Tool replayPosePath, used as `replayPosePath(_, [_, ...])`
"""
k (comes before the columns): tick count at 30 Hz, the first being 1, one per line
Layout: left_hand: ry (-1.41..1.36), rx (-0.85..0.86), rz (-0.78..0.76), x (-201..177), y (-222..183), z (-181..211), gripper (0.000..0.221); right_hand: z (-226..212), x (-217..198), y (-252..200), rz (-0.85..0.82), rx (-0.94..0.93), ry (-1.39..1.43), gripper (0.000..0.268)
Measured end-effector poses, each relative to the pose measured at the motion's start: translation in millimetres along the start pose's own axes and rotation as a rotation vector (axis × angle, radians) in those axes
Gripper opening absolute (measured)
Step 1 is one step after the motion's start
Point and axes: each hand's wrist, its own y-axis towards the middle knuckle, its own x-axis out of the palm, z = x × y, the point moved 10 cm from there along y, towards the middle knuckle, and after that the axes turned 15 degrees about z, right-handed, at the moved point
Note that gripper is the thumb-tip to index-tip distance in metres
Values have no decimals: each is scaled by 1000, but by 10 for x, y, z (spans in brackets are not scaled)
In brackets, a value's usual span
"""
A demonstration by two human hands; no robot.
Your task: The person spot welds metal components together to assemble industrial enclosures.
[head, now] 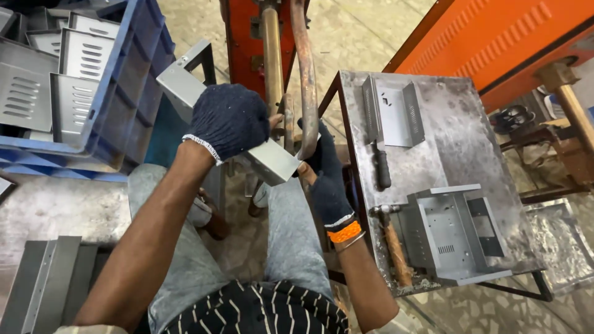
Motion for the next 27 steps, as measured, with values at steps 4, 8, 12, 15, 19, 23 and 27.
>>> replayPosePath(4, [-62, -37, -48, 147, 56, -77, 35, 90, -35, 17, 17, 45, 2, 89])
replayPosePath(8, [-64, -54, -101, 147, 71, -49, 36, 53, -40, -4, 41, 52, 22, 82])
replayPosePath(12, [-60, -12, -21, 94, 34, -9, 38, 29, -43, -22, 38, 66, -2, 78])
replayPosePath(15, [-134, -13, 6, 61, 35, 8, 33, 47, -49, -38, 37, 88, 56, 79])
replayPosePath(19, [-70, -32, -60, 188, -35, -38, 22, 372, -150, -144, 20, 206, 195, 85])
replayPosePath(23, [-91, -35, -16, 86, 118, -25, 31, 356, -277, 15, 23, 70, -80, 60])
replayPosePath(27, [-74, 11, 36, 145, 321, 29, 28, 161, -303, 229, 40, -120, -389, 45])
